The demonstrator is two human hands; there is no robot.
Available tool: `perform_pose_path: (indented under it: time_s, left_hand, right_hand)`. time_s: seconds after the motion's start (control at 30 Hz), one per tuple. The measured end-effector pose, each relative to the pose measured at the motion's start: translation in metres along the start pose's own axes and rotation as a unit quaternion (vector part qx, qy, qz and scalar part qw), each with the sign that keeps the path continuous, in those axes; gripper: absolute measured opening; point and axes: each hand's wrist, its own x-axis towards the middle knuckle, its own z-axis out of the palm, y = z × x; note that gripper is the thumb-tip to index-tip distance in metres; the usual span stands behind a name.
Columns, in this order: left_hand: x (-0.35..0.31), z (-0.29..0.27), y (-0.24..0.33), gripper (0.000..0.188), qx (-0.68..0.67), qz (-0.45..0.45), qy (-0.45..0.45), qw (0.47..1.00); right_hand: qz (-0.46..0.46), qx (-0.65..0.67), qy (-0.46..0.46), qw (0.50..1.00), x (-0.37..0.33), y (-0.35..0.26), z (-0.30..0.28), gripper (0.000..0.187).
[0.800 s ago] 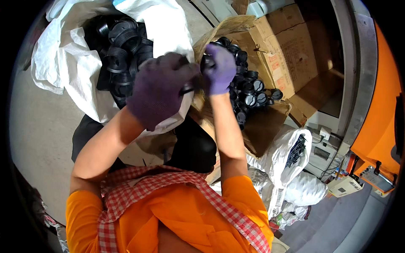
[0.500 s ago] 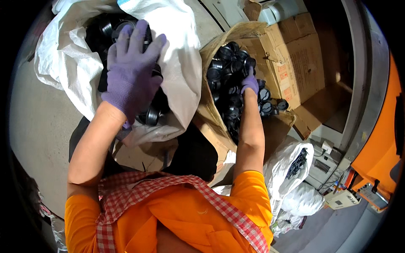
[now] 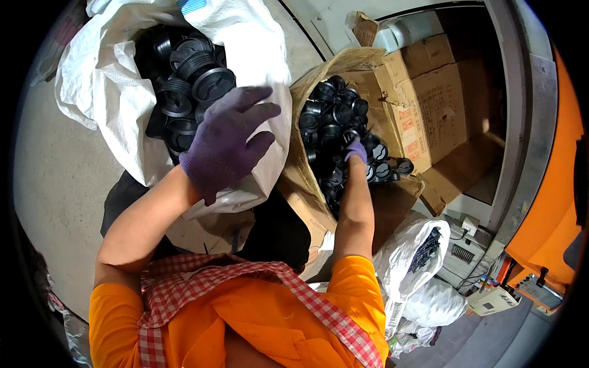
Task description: The person picks up a circular black plastic part with their left hand and uses their right hand to insert a long black pin into its center. They repeat this action for multiple parts, picking them from a white bag and placing the assembled pieces into a cardboard box.
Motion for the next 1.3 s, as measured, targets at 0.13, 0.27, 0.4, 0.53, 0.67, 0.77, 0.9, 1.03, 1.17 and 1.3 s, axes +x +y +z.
perform_pose_path:
  time_s: [0.13, 0.27, 0.4, 0.53, 0.67, 0.77, 0.9, 1.03, 1.17, 1.3]
  left_hand:
    - [-0.001, 0.001, -0.004, 0.032, -0.04, 0.023, -0.046, 0.998]
    - [-0.005, -0.001, 0.004, 0.033, -0.167, -0.081, -0.13, 0.974]
    - [-0.019, 0.022, 0.004, 0.055, -0.314, -0.231, -0.231, 0.892]
    - [-0.018, 0.026, 0.029, 0.07, -0.584, -0.34, -0.198, 0.71]
    - [-0.014, 0.023, 0.015, 0.054, -0.535, -0.344, -0.142, 0.758]
    - [-0.017, 0.022, 0.013, 0.049, -0.415, -0.291, -0.149, 0.849]
    - [-0.031, 0.026, -0.002, 0.04, -0.377, -0.267, -0.215, 0.861]
    - [-0.03, 0.016, 0.005, 0.038, -0.373, -0.22, -0.216, 0.875]
    - [-0.032, 0.006, 0.029, 0.041, 0.074, 0.139, -0.158, 0.975]
    - [-0.033, 0.009, -0.002, 0.052, -0.514, -0.017, -0.239, 0.824]
  right_hand:
    - [-0.012, -0.008, -0.004, 1.0, -0.041, 0.008, -0.002, 0.036]
    - [-0.079, 0.164, 0.092, 0.979, -0.088, 0.025, -0.007, 0.025]
    - [-0.18, 0.425, 0.127, 0.878, -0.201, -0.013, -0.057, 0.02]
    - [-0.476, 0.28, 0.174, 0.815, -0.295, -0.062, -0.095, 0.016]
    - [-0.453, 0.413, 0.208, 0.762, -0.295, -0.057, -0.076, 0.014]
    - [-0.338, 0.496, 0.23, 0.766, -0.281, -0.043, -0.076, 0.029]
    - [-0.435, 0.396, 0.147, 0.795, -0.3, -0.054, -0.099, 0.046]
    - [-0.401, 0.333, -0.011, 0.853, -0.301, -0.054, -0.099, 0.036]
    - [-0.442, 0.222, 0.006, 0.869, -0.291, -0.058, -0.095, 0.022]
    - [-0.475, 0.461, -0.427, 0.616, -0.277, -0.054, -0.123, 0.016]
